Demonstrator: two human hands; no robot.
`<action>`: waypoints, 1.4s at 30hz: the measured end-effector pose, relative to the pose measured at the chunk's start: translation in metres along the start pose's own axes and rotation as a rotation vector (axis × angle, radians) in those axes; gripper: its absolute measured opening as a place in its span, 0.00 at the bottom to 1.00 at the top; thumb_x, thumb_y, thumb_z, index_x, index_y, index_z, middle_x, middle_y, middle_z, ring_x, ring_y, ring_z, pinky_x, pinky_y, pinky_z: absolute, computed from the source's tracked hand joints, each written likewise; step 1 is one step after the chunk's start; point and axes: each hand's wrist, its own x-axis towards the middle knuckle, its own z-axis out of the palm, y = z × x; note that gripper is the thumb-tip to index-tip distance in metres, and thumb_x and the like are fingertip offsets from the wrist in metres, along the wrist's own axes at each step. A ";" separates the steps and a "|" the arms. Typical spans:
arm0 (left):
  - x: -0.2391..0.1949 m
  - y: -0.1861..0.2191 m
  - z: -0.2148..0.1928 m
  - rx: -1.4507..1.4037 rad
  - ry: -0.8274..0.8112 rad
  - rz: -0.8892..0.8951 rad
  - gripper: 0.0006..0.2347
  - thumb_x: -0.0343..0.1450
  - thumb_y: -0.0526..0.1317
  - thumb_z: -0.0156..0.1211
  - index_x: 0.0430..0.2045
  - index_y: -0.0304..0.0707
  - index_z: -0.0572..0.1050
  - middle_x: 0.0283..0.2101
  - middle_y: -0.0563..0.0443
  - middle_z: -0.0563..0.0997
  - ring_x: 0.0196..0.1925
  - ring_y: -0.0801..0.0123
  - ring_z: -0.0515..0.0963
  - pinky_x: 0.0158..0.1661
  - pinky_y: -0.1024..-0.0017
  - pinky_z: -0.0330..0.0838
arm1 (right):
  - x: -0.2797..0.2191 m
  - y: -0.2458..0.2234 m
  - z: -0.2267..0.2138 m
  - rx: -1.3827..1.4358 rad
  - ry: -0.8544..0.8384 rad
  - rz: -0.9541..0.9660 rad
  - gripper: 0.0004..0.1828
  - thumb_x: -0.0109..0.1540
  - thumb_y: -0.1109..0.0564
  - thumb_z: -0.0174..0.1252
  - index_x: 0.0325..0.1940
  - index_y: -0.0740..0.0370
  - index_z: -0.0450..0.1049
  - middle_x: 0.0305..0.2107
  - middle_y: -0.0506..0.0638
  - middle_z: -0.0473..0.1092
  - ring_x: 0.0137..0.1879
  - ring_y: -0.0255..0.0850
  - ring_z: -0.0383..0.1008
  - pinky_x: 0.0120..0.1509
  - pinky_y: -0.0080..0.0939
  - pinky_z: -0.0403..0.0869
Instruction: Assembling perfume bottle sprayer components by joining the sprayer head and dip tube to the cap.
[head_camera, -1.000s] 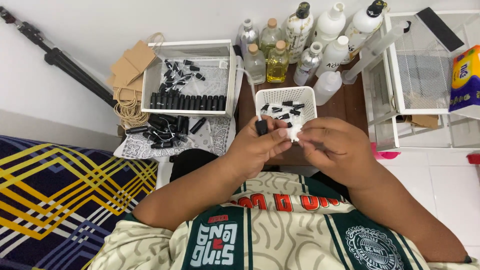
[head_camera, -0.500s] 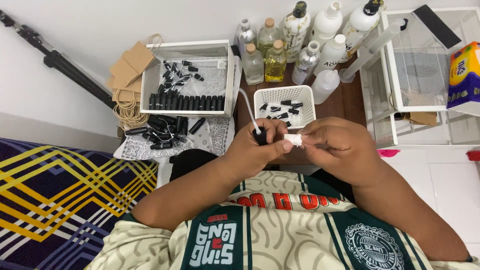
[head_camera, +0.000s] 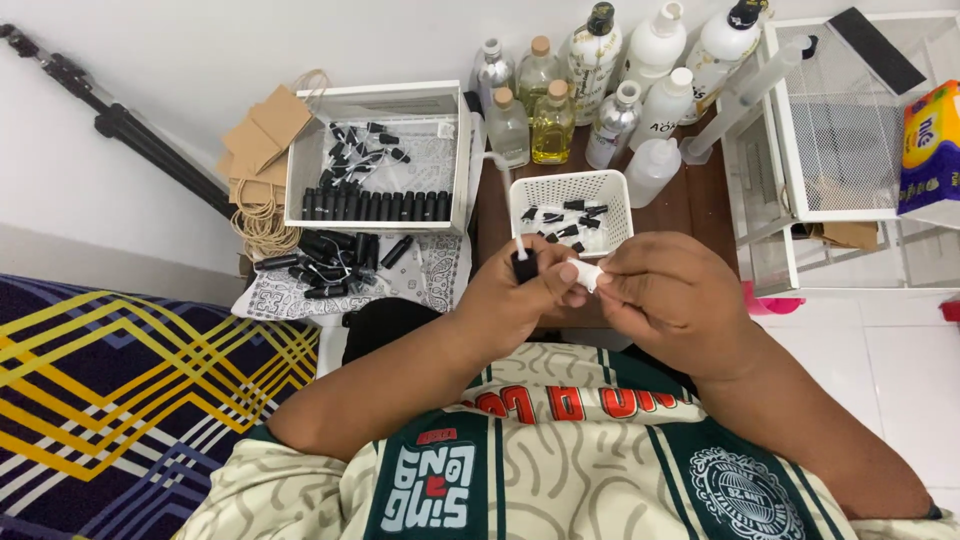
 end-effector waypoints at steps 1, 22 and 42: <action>0.002 -0.002 -0.003 0.001 -0.001 -0.001 0.11 0.73 0.32 0.63 0.25 0.37 0.65 0.35 0.44 0.79 0.32 0.71 0.81 0.36 0.74 0.82 | 0.000 0.000 -0.001 -0.001 0.001 0.000 0.04 0.57 0.66 0.69 0.35 0.69 0.83 0.34 0.61 0.78 0.38 0.57 0.79 0.41 0.50 0.78; 0.008 -0.003 -0.006 0.108 -0.036 0.185 0.13 0.72 0.29 0.64 0.23 0.37 0.64 0.33 0.42 0.78 0.32 0.71 0.75 0.36 0.74 0.73 | -0.004 -0.001 0.003 0.194 0.046 0.222 0.03 0.55 0.67 0.70 0.32 0.68 0.82 0.31 0.60 0.78 0.37 0.55 0.80 0.41 0.49 0.77; 0.008 0.010 -0.005 0.413 0.009 0.213 0.13 0.65 0.29 0.69 0.17 0.37 0.67 0.37 0.45 0.82 0.38 0.73 0.79 0.38 0.78 0.72 | -0.029 0.019 0.019 0.558 0.092 0.750 0.05 0.54 0.71 0.68 0.32 0.71 0.79 0.27 0.58 0.76 0.31 0.37 0.72 0.35 0.39 0.74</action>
